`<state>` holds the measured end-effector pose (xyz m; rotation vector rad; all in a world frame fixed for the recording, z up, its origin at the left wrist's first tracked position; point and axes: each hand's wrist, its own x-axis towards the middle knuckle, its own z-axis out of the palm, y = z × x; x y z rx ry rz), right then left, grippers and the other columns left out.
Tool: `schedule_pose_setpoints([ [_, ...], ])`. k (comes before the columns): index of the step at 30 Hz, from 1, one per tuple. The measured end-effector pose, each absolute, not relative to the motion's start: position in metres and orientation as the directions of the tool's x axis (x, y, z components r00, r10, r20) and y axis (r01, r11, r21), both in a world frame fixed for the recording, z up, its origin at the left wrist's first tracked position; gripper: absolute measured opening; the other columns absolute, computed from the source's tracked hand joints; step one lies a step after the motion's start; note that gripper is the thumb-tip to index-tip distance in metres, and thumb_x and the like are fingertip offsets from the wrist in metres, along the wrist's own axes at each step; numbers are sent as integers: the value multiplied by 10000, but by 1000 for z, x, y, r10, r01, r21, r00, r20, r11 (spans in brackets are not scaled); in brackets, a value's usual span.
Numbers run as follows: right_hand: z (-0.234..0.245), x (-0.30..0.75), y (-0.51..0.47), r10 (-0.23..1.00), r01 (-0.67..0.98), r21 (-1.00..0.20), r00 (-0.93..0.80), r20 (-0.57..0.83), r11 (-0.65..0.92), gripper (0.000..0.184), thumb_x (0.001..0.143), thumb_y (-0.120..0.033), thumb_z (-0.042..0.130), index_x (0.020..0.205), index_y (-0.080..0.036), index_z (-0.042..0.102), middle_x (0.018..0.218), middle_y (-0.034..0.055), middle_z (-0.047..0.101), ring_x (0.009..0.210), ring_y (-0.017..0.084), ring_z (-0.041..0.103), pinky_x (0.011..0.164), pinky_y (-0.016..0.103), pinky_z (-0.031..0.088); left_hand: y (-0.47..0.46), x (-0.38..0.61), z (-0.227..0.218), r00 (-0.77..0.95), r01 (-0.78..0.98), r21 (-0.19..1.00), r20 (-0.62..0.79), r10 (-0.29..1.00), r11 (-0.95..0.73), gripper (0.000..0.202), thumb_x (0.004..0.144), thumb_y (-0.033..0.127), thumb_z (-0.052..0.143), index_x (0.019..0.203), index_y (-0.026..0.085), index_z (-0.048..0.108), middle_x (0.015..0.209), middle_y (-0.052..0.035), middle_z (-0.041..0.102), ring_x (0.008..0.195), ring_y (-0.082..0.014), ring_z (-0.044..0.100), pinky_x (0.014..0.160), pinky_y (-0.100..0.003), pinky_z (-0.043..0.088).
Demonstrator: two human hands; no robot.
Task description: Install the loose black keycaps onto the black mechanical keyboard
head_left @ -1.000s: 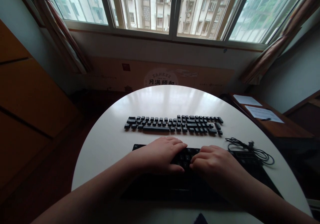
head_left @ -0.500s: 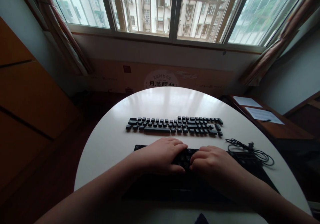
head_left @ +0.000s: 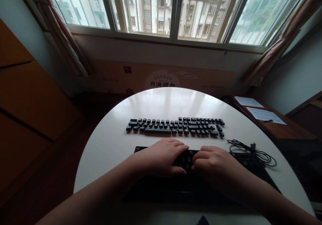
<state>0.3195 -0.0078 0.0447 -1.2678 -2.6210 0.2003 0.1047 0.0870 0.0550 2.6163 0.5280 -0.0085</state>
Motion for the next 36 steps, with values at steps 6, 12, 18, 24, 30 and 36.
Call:
schedule_pose_setpoints([
  [6,50,316,-8,797,764,-231,-593,118,603,242,883,-19,710,712,-172,631,786,-13,640,726,165,508,668,297,335,88,104,53,927,364,449,-90,363,-816,715,830,466,727,1443,177,499,1466,-141,545,1339,-327,507,1137,-450,378],
  [12,56,327,-13,857,787,-393,-516,4,476,180,928,-85,697,837,-236,733,818,-37,693,737,150,608,665,258,367,87,104,52,925,369,448,-89,370,-814,700,829,460,727,1433,179,510,1464,-136,547,1341,-320,505,1143,-436,374],
  [18,62,336,-17,865,777,-483,-496,-74,404,223,986,-146,631,1030,-315,770,895,-52,743,761,150,683,668,222,413,87,104,52,919,386,438,-107,380,-812,727,826,469,732,1450,181,498,1471,-134,539,1358,-317,489,1149,-424,370],
  [24,63,333,-19,874,796,-465,-477,-90,387,198,980,-178,632,1013,-305,780,860,-36,749,738,170,691,645,226,410,87,103,52,919,386,433,-99,383,-815,714,831,470,721,1450,193,499,1478,-128,533,1355,-311,491,1142,-417,370],
  [30,68,333,-17,866,800,-490,-474,-162,346,210,988,-235,599,1067,-283,788,925,9,757,776,198,695,694,231,441,88,104,51,918,386,424,-90,386,-819,695,829,453,726,1440,199,512,1466,-122,549,1343,-318,505,1137,-424,379],
  [36,77,332,-17,844,818,-459,-486,-228,347,248,977,-305,593,1151,-297,770,984,29,754,874,239,698,773,254,453,89,104,50,916,391,417,-91,390,-821,716,828,461,735,1457,209,502,1475,-103,544,1354,-311,496,1148,-414,375],
])
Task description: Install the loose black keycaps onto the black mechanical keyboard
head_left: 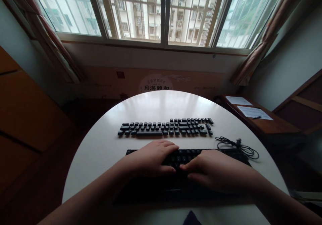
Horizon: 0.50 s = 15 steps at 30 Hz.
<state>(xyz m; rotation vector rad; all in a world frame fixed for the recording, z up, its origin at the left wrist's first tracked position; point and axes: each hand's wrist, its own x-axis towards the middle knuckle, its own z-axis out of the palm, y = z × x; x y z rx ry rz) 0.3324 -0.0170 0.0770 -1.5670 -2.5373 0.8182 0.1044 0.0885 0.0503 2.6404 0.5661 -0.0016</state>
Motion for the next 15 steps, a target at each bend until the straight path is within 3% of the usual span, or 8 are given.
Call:
schedule_pose_setpoints([
  [15,77,335,-23,835,820,-385,-518,-186,424,347,928,-332,638,1270,-323,701,1020,42,745,899,283,697,755,313,446,91,106,46,918,384,414,-78,388,-826,709,832,491,711,1460,242,496,1487,-90,533,1350,-313,495,1142,-421,373],
])
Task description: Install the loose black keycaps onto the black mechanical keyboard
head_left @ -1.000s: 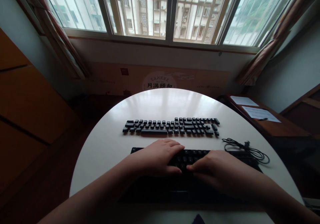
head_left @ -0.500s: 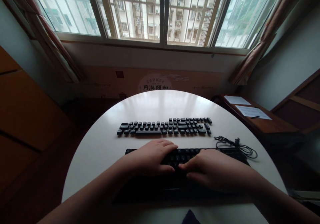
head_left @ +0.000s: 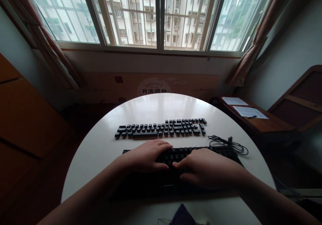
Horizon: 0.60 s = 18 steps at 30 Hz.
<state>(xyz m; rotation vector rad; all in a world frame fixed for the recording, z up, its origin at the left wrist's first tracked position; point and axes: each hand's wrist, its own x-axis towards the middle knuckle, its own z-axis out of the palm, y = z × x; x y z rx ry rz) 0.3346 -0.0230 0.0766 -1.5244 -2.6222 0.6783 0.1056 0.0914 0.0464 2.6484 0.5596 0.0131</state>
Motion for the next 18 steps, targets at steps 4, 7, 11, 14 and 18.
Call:
schedule_pose_setpoints([
  [4,78,336,-25,824,821,-360,-531,-197,443,382,923,-354,643,1303,-325,675,1007,53,742,888,295,697,739,325,449,91,106,49,913,398,412,-94,397,-819,711,826,485,717,1458,242,501,1489,-92,530,1349,-316,495,1140,-429,377],
  [7,81,337,-25,807,823,-346,-541,-238,450,473,906,-392,662,1373,-321,622,980,67,740,847,306,696,693,323,454,90,106,50,906,418,404,-117,407,-814,724,826,481,718,1468,235,491,1498,-97,519,1360,-320,483,1147,-440,372],
  [11,81,340,-22,791,815,-372,-552,-264,444,460,891,-405,668,1344,-322,648,974,62,742,837,300,698,647,310,435,91,106,50,906,417,403,-119,405,-815,727,822,484,721,1470,244,491,1499,-91,519,1353,-326,489,1143,-447,381],
  [14,79,346,-17,786,809,-405,-552,-279,426,432,886,-387,674,1317,-348,671,1023,40,746,859,285,698,637,299,421,91,107,51,906,420,401,-125,405,-815,717,823,480,720,1461,239,502,1501,-92,518,1353,-326,489,1146,-449,379],
  [18,78,357,-10,773,772,-453,-588,-240,447,502,871,-303,700,1365,-366,635,1036,14,747,826,241,693,639,276,417,91,107,52,908,415,404,-125,401,-815,714,830,482,713,1464,236,496,1495,-90,523,1350,-321,493,1143,-444,384],
])
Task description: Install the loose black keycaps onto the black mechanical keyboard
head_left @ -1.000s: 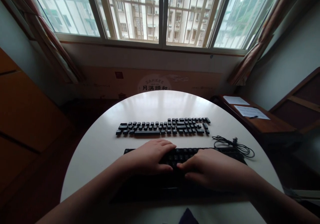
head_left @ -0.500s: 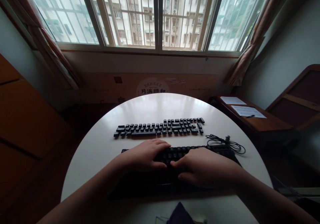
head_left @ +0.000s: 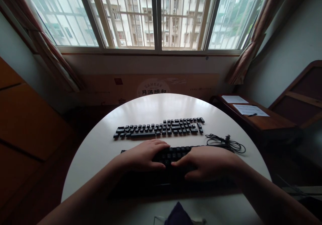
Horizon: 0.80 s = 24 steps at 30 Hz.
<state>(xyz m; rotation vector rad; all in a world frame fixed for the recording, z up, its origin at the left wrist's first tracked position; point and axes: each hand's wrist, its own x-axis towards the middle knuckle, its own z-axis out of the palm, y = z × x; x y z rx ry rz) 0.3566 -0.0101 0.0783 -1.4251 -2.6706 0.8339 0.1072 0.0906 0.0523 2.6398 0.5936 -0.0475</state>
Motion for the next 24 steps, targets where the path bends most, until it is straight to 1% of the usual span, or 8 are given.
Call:
schedule_pose_setpoints([
  [2,80,362,-7,795,722,-513,-595,-119,464,426,905,-252,667,1322,-335,671,1046,10,742,849,214,686,699,266,438,90,107,53,909,413,408,-124,398,-814,702,840,490,704,1463,242,497,1495,-82,525,1349,-313,495,1143,-436,385],
  [4,81,367,-4,837,681,-575,-547,14,454,315,952,-228,611,1245,-286,713,980,2,740,811,176,673,723,245,447,90,107,53,906,419,408,-131,403,-811,659,874,512,662,1457,250,502,1496,-75,526,1355,-307,491,1147,-437,378],
  [6,82,369,-2,861,659,-606,-501,89,446,256,969,-210,573,1162,-247,736,842,-14,721,686,138,635,668,222,437,90,107,52,903,427,408,-137,408,-807,607,920,536,593,1451,254,509,1493,-74,531,1357,-302,490,1148,-444,372],
  [8,80,367,-2,850,651,-591,-514,118,476,251,942,-171,568,1108,-236,745,769,-26,695,616,119,592,628,212,414,91,107,50,907,417,413,-122,404,-810,570,953,532,544,1451,255,508,1485,-76,541,1349,-297,499,1142,-444,374],
  [10,77,362,-2,824,661,-543,-557,109,518,291,898,-128,575,1096,-252,749,772,-30,694,626,118,587,636,213,400,91,107,49,913,399,420,-102,395,-815,553,960,508,545,1453,259,504,1477,-77,549,1341,-293,508,1137,-438,378],
  [14,65,349,-1,787,707,-436,-617,4,557,307,861,-126,594,1055,-290,766,756,-24,698,624,134,590,608,222,370,90,106,50,912,400,421,-98,397,-814,558,943,468,588,1448,242,511,1467,-91,554,1341,-296,510,1141,-436,380],
  [19,56,340,0,791,727,-388,-611,11,567,284,851,-117,556,984,-263,761,709,-12,671,594,133,574,577,224,347,87,104,51,908,406,428,-85,411,-808,567,918,442,619,1439,239,522,1455,-91,568,1338,-311,514,1138,-448,387],
  [24,64,337,-3,791,758,-324,-610,-47,566,224,800,-120,561,867,-243,736,674,-10,654,587,137,562,574,242,329,88,102,47,911,396,427,-73,406,-813,573,910,441,617,1431,222,528,1463,-103,560,1343,-312,510,1139,-453,384],
])
